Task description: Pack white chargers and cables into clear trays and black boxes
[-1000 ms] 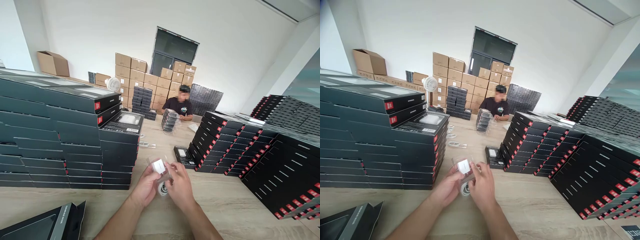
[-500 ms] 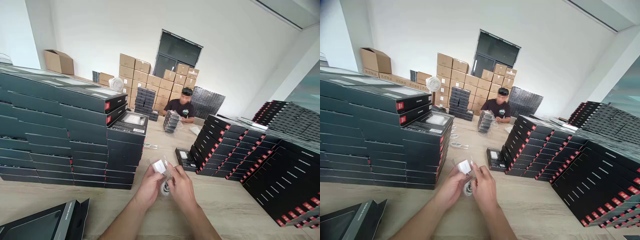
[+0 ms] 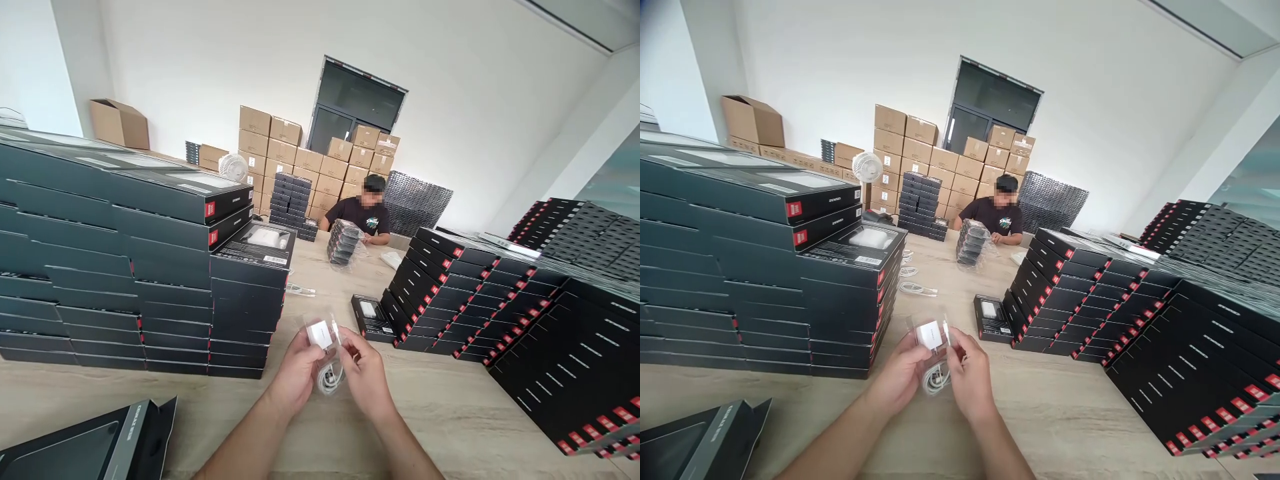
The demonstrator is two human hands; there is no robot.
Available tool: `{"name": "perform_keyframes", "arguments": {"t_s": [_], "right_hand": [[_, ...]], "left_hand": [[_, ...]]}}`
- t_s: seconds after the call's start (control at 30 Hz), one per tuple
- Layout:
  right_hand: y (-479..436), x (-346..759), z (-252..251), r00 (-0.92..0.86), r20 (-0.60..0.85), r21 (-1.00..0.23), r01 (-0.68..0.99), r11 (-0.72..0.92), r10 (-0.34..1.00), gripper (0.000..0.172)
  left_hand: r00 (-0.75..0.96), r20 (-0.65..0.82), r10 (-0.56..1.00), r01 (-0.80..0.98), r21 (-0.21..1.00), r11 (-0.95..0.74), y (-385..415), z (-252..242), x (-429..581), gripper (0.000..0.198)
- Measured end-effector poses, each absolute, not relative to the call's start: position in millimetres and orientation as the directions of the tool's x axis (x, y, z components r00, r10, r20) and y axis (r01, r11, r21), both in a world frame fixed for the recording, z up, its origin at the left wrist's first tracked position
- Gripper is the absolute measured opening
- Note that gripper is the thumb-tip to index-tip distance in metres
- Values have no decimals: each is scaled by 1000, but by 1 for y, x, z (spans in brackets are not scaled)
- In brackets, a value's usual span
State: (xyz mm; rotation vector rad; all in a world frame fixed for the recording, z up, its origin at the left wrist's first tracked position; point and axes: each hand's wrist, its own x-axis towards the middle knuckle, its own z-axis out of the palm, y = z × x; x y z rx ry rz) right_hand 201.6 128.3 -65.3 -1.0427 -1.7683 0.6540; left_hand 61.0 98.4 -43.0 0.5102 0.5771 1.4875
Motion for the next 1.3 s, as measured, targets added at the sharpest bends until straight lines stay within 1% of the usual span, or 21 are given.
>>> {"name": "perform_keyframes", "arguments": {"t_s": [0.1,0.17,0.27,0.37,0.5,0.67,0.9,0.97,1.07,1.13,1.2,1.3], "right_hand": [[128,201,-66,-146,465,-815,313,487,873,44],[126,202,-64,-153,510,-770,357,529,846,46],[123,203,-62,-219,570,-653,465,598,792,43],[123,203,-62,-281,564,-576,541,613,777,45],[124,203,-63,-302,527,-545,597,589,794,51],[127,200,-61,-295,527,-536,612,581,797,47],[130,195,-56,-310,586,-397,695,599,749,42],[131,195,-55,-280,606,-423,679,600,745,41],[133,197,-56,-212,595,-546,602,583,775,38],[134,198,-57,-197,575,-598,560,573,794,37],[134,198,-57,-211,573,-594,559,579,792,38],[132,195,-55,-269,570,-509,626,590,777,39]], "left_hand": [[-22,-72,997,-769,639,29,99,-42,59,51],[-37,-91,995,-776,631,28,99,-41,57,52],[-37,-79,996,-772,635,22,98,-39,56,50],[-28,-57,998,-732,681,19,96,-37,56,49],[-33,-56,998,-696,718,17,95,-36,56,53],[-28,-18,999,-702,712,-7,95,-37,57,52],[-13,-11,1000,-700,714,-1,99,-43,56,54],[-15,-27,1000,-705,709,8,100,-44,54,50],[-25,-66,998,-729,683,27,102,-45,52,45],[-16,-77,997,-753,657,39,102,-45,51,44],[8,-67,998,-766,641,49,102,-46,52,44],[37,-32,999,-761,647,49,100,-45,54,41]]}}
